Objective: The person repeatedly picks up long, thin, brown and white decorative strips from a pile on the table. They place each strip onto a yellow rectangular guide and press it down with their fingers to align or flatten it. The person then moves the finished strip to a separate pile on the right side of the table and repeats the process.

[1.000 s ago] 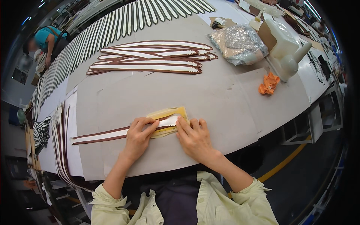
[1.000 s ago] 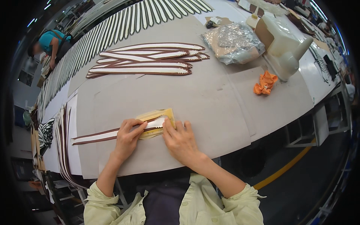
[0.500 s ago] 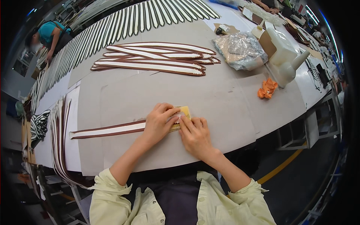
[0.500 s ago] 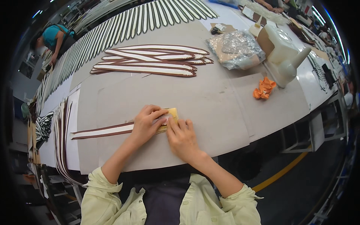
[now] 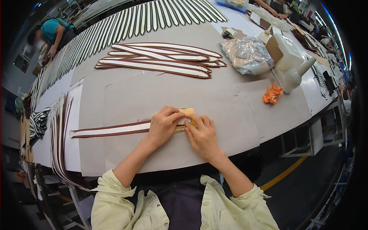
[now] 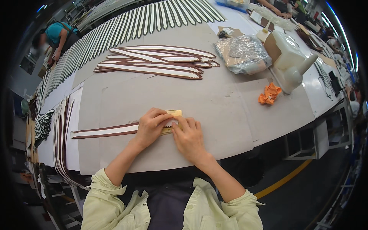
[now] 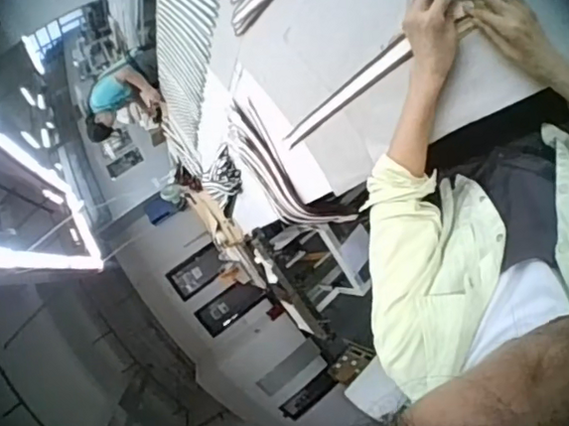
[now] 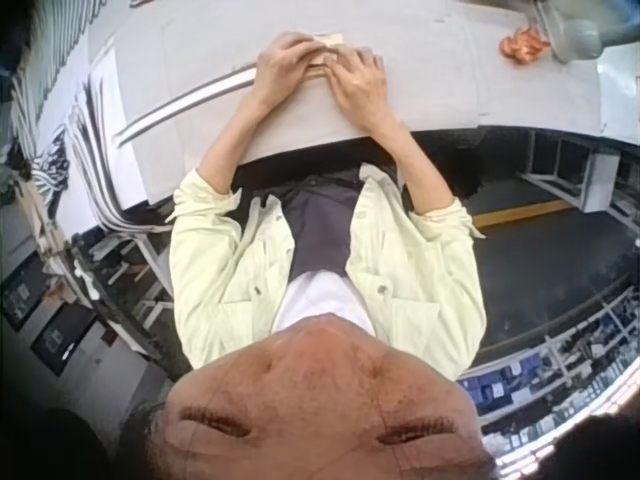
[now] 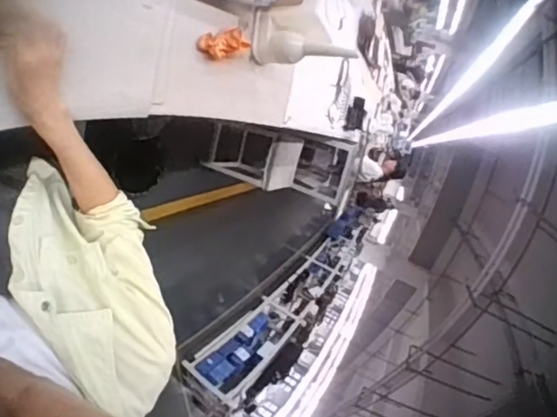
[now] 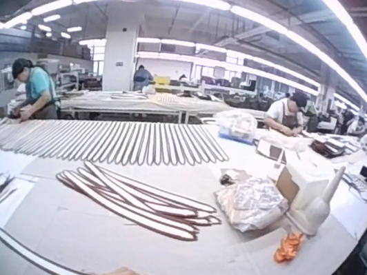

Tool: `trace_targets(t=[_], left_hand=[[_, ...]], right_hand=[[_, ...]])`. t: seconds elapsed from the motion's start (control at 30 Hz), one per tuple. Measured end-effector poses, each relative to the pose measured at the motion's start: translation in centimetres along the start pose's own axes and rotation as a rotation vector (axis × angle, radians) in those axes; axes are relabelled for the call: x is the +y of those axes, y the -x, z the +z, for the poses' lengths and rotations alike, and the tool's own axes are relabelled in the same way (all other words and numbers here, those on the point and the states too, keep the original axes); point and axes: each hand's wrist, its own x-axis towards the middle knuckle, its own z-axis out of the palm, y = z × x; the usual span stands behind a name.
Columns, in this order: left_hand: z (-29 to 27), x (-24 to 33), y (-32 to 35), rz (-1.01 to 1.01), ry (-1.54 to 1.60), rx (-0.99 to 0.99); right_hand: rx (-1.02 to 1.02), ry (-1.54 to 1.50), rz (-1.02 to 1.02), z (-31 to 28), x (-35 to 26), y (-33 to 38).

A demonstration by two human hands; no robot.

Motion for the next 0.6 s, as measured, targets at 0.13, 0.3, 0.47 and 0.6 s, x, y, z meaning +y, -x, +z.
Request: trace_targets(t=[0.13,0.3,0.47,0.6], left_hand=[[-0.2,-0.3,0.2,0.025,-0.031,-0.028],[-0.8,0.0,0.6,0.116,-0.111,-0.064],[-1.2,1.2,0.9,0.205,-0.194,-0.107],[-1.2,1.5,1.3,0.191,-0.2,-0.102]], right_hand=[[0.033,0.108,-0.07,0.6,0.1,0.3],[-0.021,0.257,-0.165,0.5,0.1,0.7],[-0.07,0.271,-0.182,0.7,0.1,1.2],[-0.062,0.221,-0.203,0.9,0.2,1.0]])
